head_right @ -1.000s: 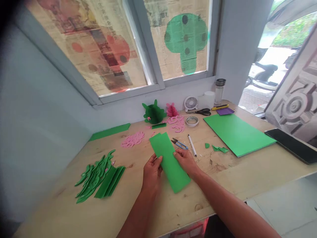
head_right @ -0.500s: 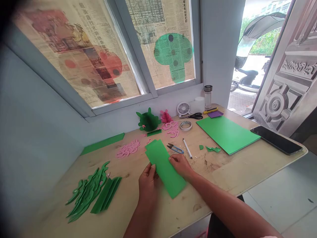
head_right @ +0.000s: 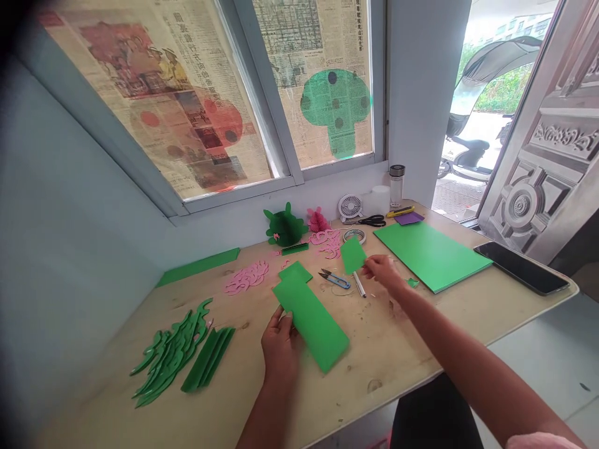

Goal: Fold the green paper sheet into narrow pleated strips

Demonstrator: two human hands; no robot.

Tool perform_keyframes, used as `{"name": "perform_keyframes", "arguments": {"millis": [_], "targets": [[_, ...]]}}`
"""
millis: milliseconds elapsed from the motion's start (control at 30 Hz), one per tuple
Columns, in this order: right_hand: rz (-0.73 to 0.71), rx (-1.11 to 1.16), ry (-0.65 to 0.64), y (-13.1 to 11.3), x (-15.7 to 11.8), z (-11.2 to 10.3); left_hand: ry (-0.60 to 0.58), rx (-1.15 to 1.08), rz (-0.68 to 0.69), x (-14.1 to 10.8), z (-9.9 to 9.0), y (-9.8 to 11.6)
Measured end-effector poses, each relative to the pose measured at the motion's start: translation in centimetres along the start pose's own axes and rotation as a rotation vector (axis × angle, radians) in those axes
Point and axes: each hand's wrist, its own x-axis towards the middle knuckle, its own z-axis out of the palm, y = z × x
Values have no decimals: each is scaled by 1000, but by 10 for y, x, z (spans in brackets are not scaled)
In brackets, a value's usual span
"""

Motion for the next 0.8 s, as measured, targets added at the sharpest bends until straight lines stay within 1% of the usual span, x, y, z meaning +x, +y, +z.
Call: {"name": "perform_keyframes", "arguments": {"millis": [67,133,233,300,367,433,467,500,533,567,600,667,700,733,800], "targets": [[70,-106,54,5,10,-25,6,12,17,0,1,0],[128,-219,72,9,17,-45,7,15,25,1,1,-1],[134,-379,110,9,19,-66,8,14,35,1,1,-1],[91,-469,165,3,18,-75,10,17,44,1,1,-1],[22,-526,232,-8,12,-79,11,22,54,0,1,-1],[-61,-542,254,-24,0,-77,12,29,64,0,2,-1],[-107,-538,243,-33,-10,-73,13,32,70,0,2,-2],[-155,-521,210,-44,-24,-68,15,36,76,-1,3,-2],[-225,-472,136,-56,-39,-61,19,42,84,-1,3,-2],[-338,-303,-4,-68,-57,-54,23,47,92,-2,3,-3],[-410,-152,-130,-81,-76,-47,28,54,101,-3,3,-3],[-490,35,-307,-103,-112,-33,38,65,119,-4,3,-3],[-519,78,-383,-111,-125,-25,40,69,127,-5,3,-3],[-541,90,-432,-116,-135,-18,40,69,134,-6,3,-3],[-570,70,-429,-112,-141,-1,31,63,141,-7,4,-2]]}}
